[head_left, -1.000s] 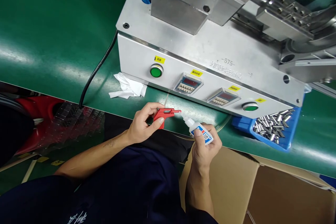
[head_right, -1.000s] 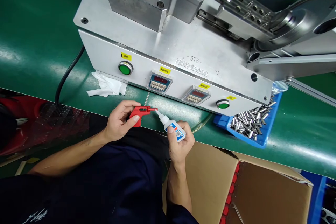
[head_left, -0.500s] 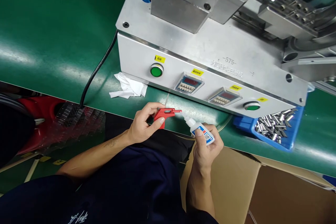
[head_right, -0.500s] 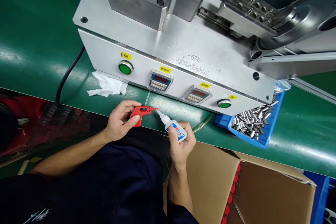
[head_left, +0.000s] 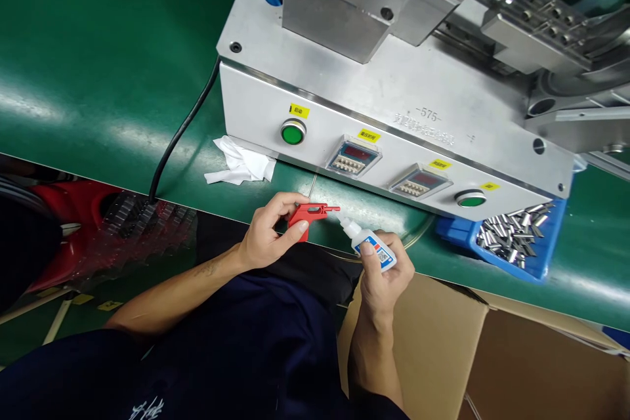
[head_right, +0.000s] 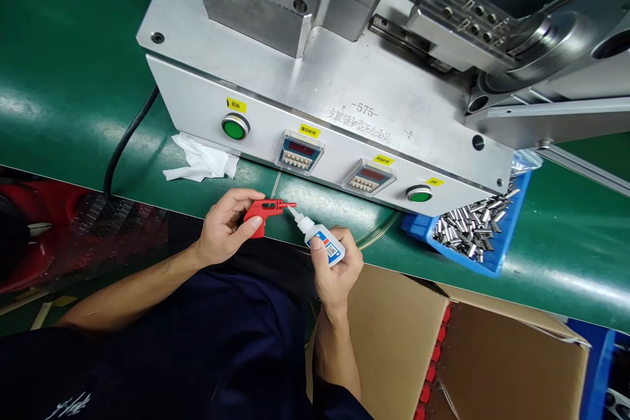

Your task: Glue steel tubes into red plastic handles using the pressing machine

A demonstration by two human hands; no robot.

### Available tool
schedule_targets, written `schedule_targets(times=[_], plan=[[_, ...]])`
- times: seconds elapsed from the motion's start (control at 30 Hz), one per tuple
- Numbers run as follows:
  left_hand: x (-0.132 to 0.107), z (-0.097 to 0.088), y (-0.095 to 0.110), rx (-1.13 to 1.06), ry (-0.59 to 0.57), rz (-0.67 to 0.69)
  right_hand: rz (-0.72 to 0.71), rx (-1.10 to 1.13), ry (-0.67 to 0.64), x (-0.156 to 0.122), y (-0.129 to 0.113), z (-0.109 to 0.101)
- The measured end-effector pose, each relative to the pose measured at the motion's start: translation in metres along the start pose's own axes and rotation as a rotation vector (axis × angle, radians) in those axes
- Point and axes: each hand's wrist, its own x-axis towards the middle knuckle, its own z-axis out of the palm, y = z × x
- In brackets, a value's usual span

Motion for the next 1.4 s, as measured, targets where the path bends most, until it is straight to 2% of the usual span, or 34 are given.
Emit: schedule_targets(times=[0.13,0.2,0.3,0.4,0.53,0.67,0.77,0.93,1.03,1.1,1.2,1.27,1.3,1.4], plan=[[-0.001,0.000,0.000,0.012,0.010,-0.024,0.026,0.033,0.064,-0.002,0.005,-0.002],[0.000,0.000,0.000,0.009,0.010,-0.031,0.073,0.120,0.079,0.000,0.008,-0.004],[-0.001,-0.001,-0.002,-0.009,0.006,-0.032,0.156,0.292,0.017,0.005,0.011,-0.008],[-0.005,0.000,-0.001,-0.046,0.004,-0.067,0.166,0.341,-0.068,0.006,0.010,-0.010],[-0.009,-0.004,0.002,-0.080,0.003,-0.244,0.047,0.185,-0.175,0.001,0.004,-0.008],[0.000,-0.017,0.001,-0.038,-0.035,-0.407,-0.063,-0.119,-0.187,-0.003,0.003,-0.010],[0.010,-0.029,-0.004,-0.007,-0.084,-0.466,-0.136,-0.265,-0.168,-0.007,0.008,-0.016],[0.018,-0.041,-0.014,0.005,-0.158,-0.505,-0.210,-0.329,-0.168,-0.007,0.016,-0.030],[0.015,-0.036,-0.009,0.004,-0.116,-0.495,-0.220,-0.320,-0.255,-0.002,0.009,-0.050],[0.012,-0.030,-0.002,0.004,-0.077,-0.488,-0.206,-0.283,-0.243,0.005,-0.002,-0.074],[0.010,-0.023,0.006,-0.005,-0.041,-0.481,-0.201,-0.311,0.030,0.030,-0.016,-0.121],[0.011,-0.021,0.008,-0.004,-0.039,-0.476,-0.188,-0.467,0.178,0.057,-0.019,-0.152],[0.012,-0.021,0.008,0.004,-0.043,-0.470,-0.137,-0.605,0.177,0.072,-0.018,-0.165],[0.014,-0.021,0.008,0.026,-0.060,-0.441,0.156,-1.065,-0.031,0.116,-0.009,-0.188]])
